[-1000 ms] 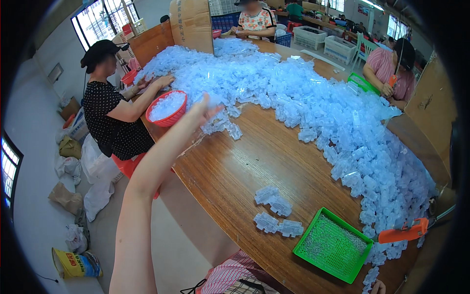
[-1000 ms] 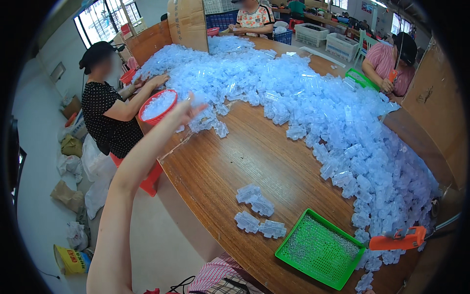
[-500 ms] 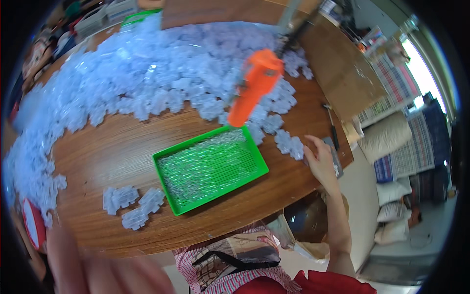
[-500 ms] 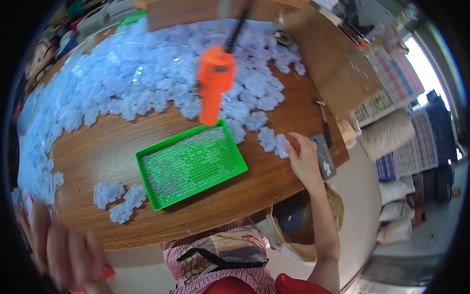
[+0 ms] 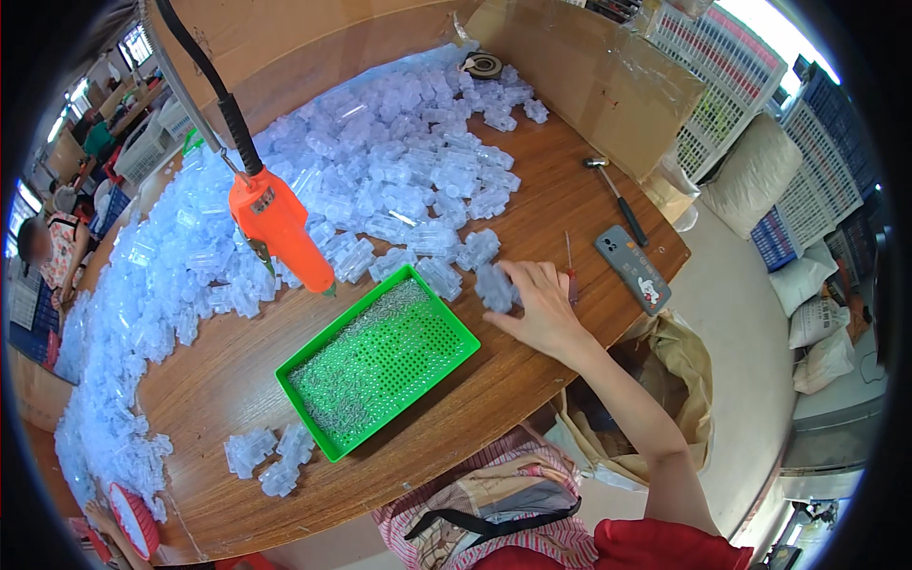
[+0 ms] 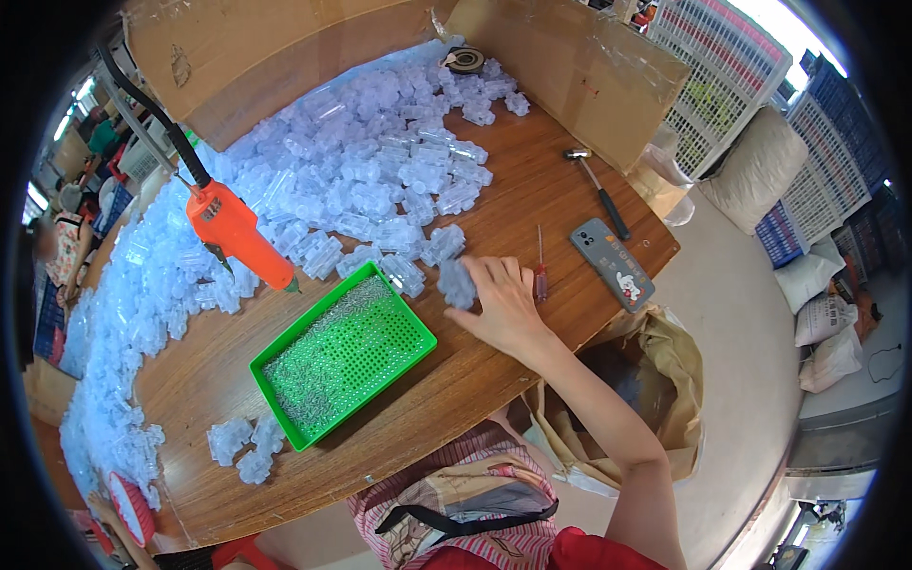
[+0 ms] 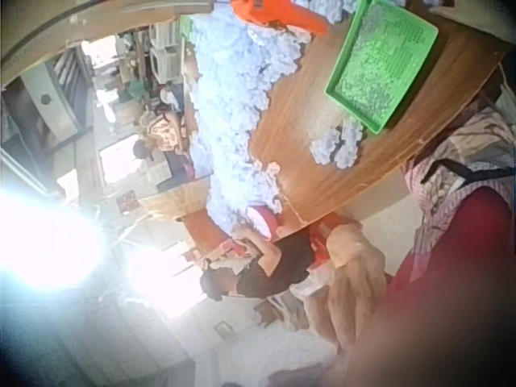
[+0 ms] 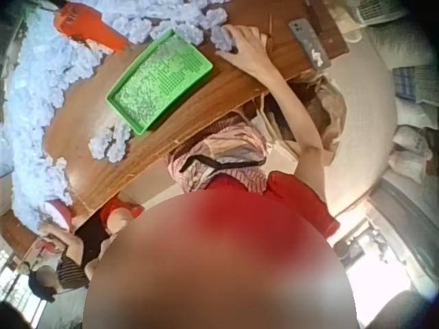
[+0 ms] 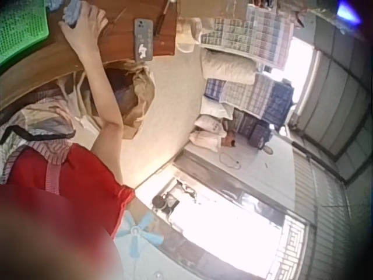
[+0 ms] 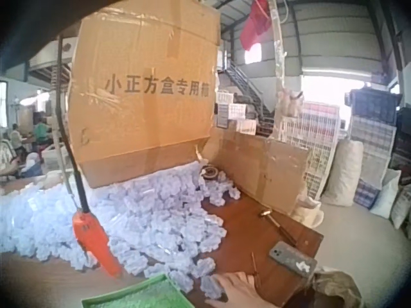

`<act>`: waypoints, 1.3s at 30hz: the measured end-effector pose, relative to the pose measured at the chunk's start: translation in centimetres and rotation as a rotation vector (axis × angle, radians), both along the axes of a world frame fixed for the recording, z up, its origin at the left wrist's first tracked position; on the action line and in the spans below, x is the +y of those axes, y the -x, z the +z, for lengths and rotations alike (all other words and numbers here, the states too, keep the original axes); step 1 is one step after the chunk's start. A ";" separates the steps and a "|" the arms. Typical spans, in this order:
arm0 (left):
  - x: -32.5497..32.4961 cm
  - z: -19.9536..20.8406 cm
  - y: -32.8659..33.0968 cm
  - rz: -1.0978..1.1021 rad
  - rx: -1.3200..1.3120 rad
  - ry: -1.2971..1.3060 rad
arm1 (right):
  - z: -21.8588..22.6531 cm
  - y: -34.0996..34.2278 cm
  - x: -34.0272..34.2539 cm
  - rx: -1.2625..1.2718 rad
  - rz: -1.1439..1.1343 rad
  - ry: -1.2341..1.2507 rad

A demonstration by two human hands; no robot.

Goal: The person picks up plastic components, aligns them with metal pins on a green tray, and uses a power screwdriver to secure the pins into the components. This process is repeated multiple times, with the person occasionally moving finished pieces aside and pulling more components from a pile.

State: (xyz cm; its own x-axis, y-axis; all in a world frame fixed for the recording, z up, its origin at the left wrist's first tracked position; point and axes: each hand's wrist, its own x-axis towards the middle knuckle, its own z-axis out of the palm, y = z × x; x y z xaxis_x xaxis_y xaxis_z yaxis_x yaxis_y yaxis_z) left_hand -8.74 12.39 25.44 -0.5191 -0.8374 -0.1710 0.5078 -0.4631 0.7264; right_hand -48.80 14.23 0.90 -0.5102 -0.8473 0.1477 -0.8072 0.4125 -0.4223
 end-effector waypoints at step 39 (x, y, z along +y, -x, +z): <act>-7.6 -24.3 7.2 0.035 -0.871 1.232 | 10.7 -8.2 -13.4 -0.873 0.543 0.553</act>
State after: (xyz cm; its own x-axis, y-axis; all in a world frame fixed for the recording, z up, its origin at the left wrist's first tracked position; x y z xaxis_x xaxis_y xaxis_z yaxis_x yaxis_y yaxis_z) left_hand -15.95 4.77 1.13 -0.6061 -0.6919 0.3923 -0.2765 0.6458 0.7117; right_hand -40.62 0.87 11.64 -0.2113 -0.9154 0.3427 -0.1679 -0.3114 -0.9353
